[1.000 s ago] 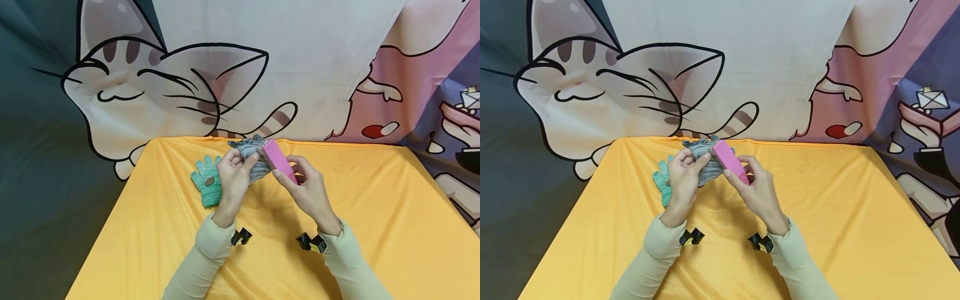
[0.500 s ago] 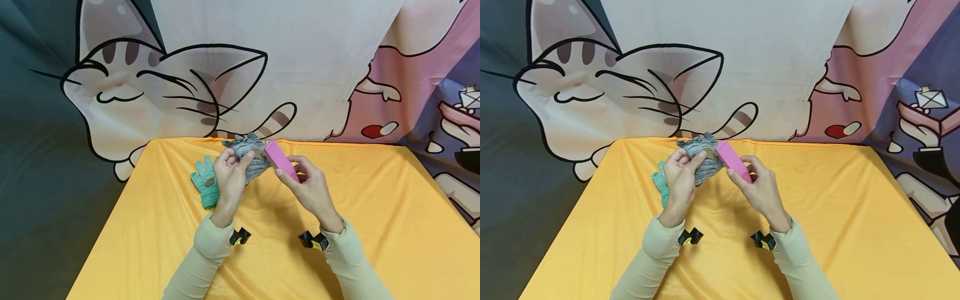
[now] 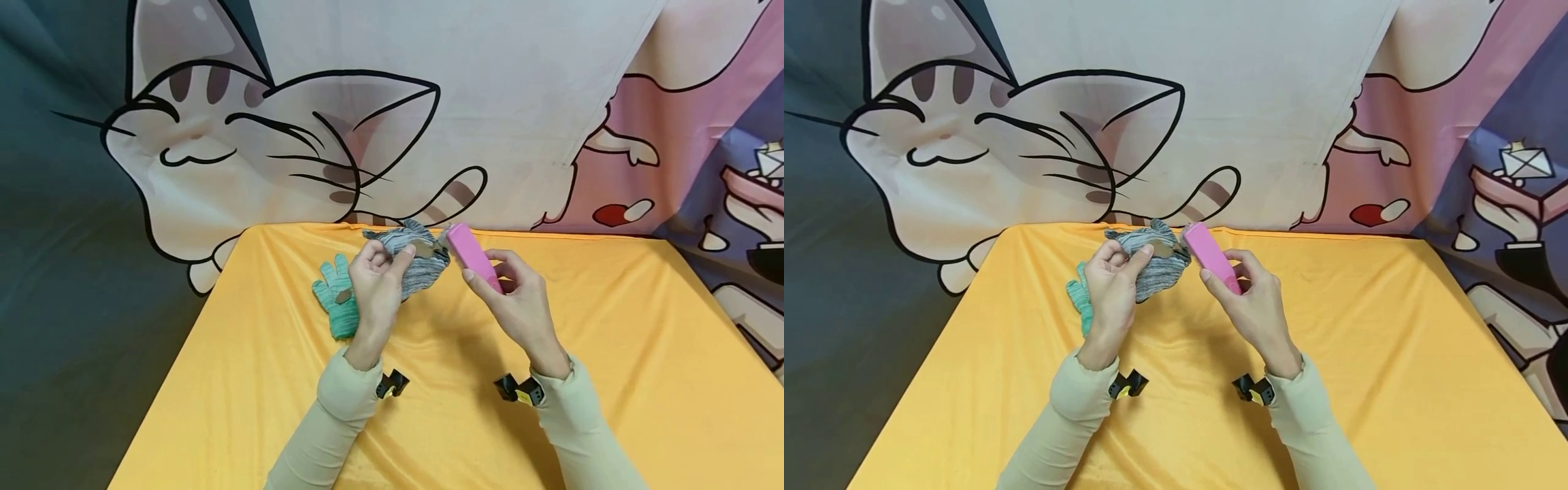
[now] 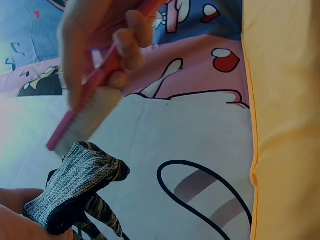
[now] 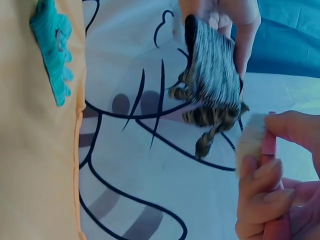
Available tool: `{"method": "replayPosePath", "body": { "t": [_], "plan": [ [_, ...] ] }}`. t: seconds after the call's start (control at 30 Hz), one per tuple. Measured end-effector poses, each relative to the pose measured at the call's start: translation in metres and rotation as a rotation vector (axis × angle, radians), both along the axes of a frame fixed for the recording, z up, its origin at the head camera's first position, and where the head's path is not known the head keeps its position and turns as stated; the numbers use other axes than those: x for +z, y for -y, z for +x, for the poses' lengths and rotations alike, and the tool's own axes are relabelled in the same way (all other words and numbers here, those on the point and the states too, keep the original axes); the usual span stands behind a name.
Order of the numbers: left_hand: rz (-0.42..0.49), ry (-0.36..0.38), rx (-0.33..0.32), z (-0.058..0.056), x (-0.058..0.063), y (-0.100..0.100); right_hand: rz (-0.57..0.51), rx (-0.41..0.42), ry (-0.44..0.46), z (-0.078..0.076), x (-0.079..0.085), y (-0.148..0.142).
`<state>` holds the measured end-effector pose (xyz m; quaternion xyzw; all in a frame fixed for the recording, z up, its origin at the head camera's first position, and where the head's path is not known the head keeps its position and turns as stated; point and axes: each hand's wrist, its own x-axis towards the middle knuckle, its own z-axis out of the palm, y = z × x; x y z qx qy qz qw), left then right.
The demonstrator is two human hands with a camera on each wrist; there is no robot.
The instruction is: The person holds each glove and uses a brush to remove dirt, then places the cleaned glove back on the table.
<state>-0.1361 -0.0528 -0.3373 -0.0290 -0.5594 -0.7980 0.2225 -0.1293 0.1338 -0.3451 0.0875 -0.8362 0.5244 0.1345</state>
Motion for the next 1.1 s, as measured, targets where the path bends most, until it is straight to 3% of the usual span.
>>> {"method": "replayPosePath", "body": {
  "t": [0.1,0.27,0.4,0.47,0.6,0.83,1.1],
  "plan": [
    [-0.059,0.014,-0.027,0.001,-0.001,-0.003,-0.039,0.019,-0.065,0.003,0.001,0.002],
    [-0.170,0.041,-0.094,0.013,0.011,-0.011,-0.098,0.095,-0.176,0.018,0.016,0.014],
    [-0.218,0.068,-0.137,0.020,0.017,-0.018,-0.101,0.125,-0.169,0.029,0.030,0.025],
    [-0.232,0.083,-0.145,0.021,0.017,-0.020,-0.083,0.129,-0.159,0.028,0.029,0.027],
    [-0.200,0.114,-0.137,0.020,0.015,-0.020,-0.055,0.124,-0.139,0.027,0.027,0.028],
    [-0.068,0.098,-0.088,0.008,-0.002,-0.015,-0.030,0.108,-0.104,0.026,0.027,0.028],
    [-0.037,0.084,-0.052,0.006,-0.005,-0.012,-0.015,0.104,-0.103,0.025,0.027,0.028]
  ]
}}
